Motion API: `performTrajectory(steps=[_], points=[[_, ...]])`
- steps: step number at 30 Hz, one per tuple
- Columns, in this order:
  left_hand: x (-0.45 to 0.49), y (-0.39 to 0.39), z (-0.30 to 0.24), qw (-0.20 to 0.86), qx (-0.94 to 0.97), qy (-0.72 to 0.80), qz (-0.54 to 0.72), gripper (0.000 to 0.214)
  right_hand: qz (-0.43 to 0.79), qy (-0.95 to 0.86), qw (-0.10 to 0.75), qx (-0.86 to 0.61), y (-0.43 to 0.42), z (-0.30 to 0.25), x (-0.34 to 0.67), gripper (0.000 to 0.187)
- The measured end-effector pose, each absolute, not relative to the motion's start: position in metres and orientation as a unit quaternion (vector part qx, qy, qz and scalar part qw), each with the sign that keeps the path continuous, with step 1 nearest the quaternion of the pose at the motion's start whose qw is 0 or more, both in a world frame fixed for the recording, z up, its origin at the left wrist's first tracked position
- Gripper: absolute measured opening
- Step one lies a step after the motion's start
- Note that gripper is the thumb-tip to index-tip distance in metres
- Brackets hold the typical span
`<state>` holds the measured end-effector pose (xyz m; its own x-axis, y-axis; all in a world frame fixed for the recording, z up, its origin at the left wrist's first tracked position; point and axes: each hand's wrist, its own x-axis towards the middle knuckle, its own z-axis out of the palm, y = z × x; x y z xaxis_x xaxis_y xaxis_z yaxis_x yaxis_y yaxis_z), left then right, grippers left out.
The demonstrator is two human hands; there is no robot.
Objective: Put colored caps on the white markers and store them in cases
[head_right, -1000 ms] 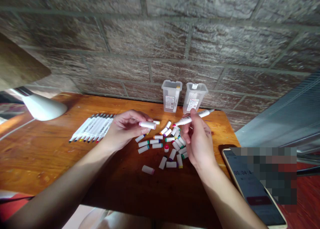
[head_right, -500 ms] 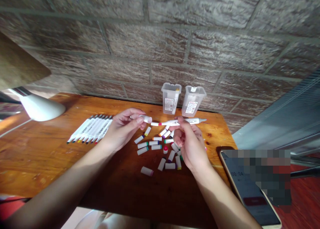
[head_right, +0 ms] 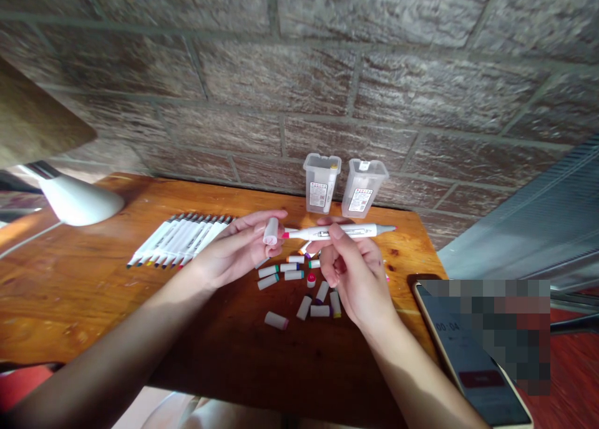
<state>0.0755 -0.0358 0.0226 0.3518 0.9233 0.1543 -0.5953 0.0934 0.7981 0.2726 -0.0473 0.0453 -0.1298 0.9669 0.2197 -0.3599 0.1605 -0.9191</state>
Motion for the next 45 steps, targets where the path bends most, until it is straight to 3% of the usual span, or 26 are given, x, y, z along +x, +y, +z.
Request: performTrajectory(steps=[5,9,12,22,36,41,45], points=[[0.075,-0.036,0.022,0.720,0.413,0.204,0.519,0.032,0.609,-0.500,0.542,-0.292,-0.049,0.041,0.279,0.030],[0.075,-0.034,0.021,0.713,0.401,0.192,0.542,0.030,0.657,-0.573,0.402,-0.279,-0.054,0.038,0.286,0.028],[0.075,-0.032,0.019,0.710,0.386,0.202,0.553,0.021,0.626,-0.652,0.331,-0.271,-0.057,0.041,0.285,0.025],[0.076,-0.033,0.021,0.690,0.414,0.212,0.554,0.015,0.586,-0.709,0.285,-0.270,-0.055,0.043,0.281,0.030],[0.077,-0.035,0.022,0.667,0.442,0.223,0.557,0.016,0.574,-0.719,0.276,-0.276,-0.054,0.040,0.282,0.027],[0.075,-0.031,0.026,0.667,0.405,0.237,0.578,0.027,0.575,-0.660,0.366,-0.316,-0.044,0.031,0.293,0.031],[0.069,-0.026,0.027,0.647,0.368,0.255,0.618,0.023,0.578,-0.560,0.473,-0.359,-0.032,0.025,0.296,0.034]])
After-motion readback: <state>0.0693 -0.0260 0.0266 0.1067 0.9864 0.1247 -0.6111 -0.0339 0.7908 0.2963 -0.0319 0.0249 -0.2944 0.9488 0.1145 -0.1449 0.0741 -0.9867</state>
